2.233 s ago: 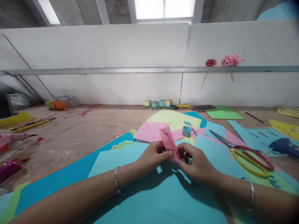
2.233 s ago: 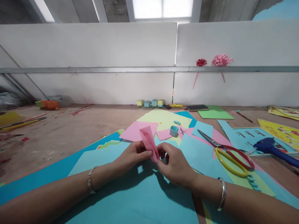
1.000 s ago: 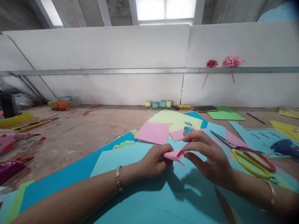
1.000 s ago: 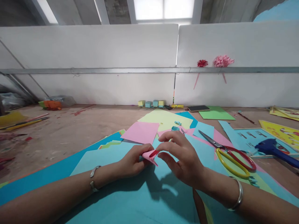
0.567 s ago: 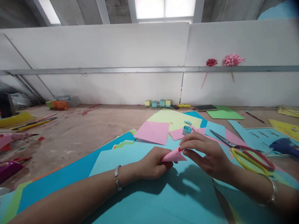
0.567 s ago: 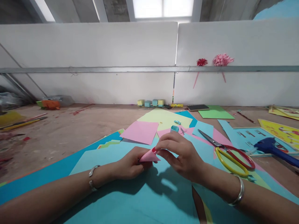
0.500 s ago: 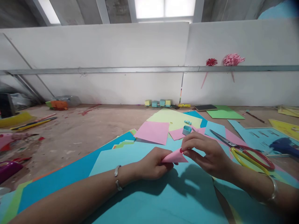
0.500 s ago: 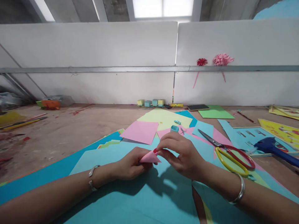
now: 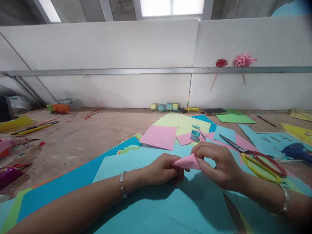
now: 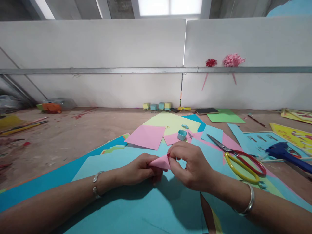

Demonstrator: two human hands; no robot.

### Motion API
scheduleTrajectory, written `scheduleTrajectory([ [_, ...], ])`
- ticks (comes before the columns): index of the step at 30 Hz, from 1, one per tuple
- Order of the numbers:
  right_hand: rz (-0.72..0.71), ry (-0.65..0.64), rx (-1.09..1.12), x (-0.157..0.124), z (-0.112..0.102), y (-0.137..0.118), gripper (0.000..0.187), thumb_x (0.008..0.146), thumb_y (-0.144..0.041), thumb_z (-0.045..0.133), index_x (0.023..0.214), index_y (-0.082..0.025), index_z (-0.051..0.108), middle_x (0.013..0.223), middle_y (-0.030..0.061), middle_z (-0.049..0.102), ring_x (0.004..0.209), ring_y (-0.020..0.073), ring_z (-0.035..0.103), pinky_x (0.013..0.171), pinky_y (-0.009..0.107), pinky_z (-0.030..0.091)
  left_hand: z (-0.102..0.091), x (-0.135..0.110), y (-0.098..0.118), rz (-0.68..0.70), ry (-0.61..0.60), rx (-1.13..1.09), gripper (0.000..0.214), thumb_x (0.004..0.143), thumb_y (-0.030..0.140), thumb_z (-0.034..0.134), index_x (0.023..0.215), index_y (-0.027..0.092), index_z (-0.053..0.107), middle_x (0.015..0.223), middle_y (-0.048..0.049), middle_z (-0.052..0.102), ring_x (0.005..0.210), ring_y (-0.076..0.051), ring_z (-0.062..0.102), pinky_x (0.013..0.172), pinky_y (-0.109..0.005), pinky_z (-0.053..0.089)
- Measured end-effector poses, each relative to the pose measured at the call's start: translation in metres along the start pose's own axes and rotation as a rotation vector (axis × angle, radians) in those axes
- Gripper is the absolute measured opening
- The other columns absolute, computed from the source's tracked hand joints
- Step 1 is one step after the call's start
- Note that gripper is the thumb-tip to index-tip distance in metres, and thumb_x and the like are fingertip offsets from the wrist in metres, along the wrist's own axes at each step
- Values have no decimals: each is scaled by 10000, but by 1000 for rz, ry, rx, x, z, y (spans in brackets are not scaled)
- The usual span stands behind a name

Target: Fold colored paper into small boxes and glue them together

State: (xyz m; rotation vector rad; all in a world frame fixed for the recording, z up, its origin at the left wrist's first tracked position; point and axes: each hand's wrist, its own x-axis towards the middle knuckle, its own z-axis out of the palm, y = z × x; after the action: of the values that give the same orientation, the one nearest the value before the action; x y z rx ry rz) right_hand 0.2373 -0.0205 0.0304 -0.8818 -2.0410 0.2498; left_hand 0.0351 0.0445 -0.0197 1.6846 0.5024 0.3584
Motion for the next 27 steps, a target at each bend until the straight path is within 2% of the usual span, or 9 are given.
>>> scheduleTrajectory([
  [3, 110, -7, 25, 1, -1, -6, 233, 819, -85, 474, 618, -169, 556, 650, 17, 609, 594, 115, 543, 540, 240, 428, 2, 0, -1, -50, -19, -59, 213, 710, 113, 520, 899, 118, 618, 676, -4, 624, 523, -106, 589, 512, -226, 476],
  [6, 143, -40, 46, 3, -2, -9, 248, 864, -94, 470, 667, -172, 600, 705, 19, 645, 657, 117, 585, 589, 229, 461, 1, 0, -1, -44, 35, -19, 146, 709, 89, 520, 810, 114, 623, 655, -7, 628, 499, -93, 576, 488, -205, 453],
  [10, -29, 19, -36, 1, 1, -8, 50, 853, -168, 602, 889, -165, 636, 838, 49, 683, 744, 142, 601, 652, 253, 508, -3, 3, -2, 71, 130, 31, 219, 656, 18, 461, 755, 112, 633, 608, 0, 610, 514, -93, 559, 491, -193, 429],
  [12, -133, 64, -122, -2, 4, -7, 136, 819, -145, 654, 948, -161, 616, 848, 57, 684, 740, 150, 591, 649, 269, 510, -3, 4, -3, 129, 134, 71, 285, 629, -5, 435, 779, 113, 647, 636, -3, 623, 547, -100, 567, 519, -202, 436],
  [14, -199, 98, -173, -4, 8, -7, 127, 837, -94, 627, 936, -166, 596, 816, 50, 679, 732, 148, 591, 654, 274, 508, -3, 4, -4, 190, 137, 166, 290, 633, -13, 434, 769, 117, 654, 674, -12, 639, 592, -110, 577, 564, -218, 445],
  [17, -246, 98, -156, -6, 10, -8, 127, 877, -59, 572, 925, -177, 578, 813, 45, 685, 741, 142, 607, 660, 268, 515, -3, 4, -5, 313, 189, 339, 239, 685, -1, 460, 744, 126, 653, 702, -23, 652, 651, -125, 575, 629, -244, 442],
  [20, -293, 80, -139, -8, 10, -11, 145, 893, -65, 555, 983, -170, 598, 903, 70, 697, 801, 149, 633, 688, 269, 542, -3, 3, -6, 389, 249, 441, 170, 755, 55, 507, 768, 132, 657, 716, -25, 655, 658, -131, 555, 645, -258, 422],
  [27, -296, 107, -116, -10, 12, -14, 239, 886, -57, 549, 1067, -194, 622, 984, 88, 652, 866, 152, 646, 730, 256, 576, -3, 2, -7, 397, 252, 523, 128, 821, 135, 533, 825, 143, 660, 734, -26, 651, 646, -134, 526, 644, -263, 408],
])
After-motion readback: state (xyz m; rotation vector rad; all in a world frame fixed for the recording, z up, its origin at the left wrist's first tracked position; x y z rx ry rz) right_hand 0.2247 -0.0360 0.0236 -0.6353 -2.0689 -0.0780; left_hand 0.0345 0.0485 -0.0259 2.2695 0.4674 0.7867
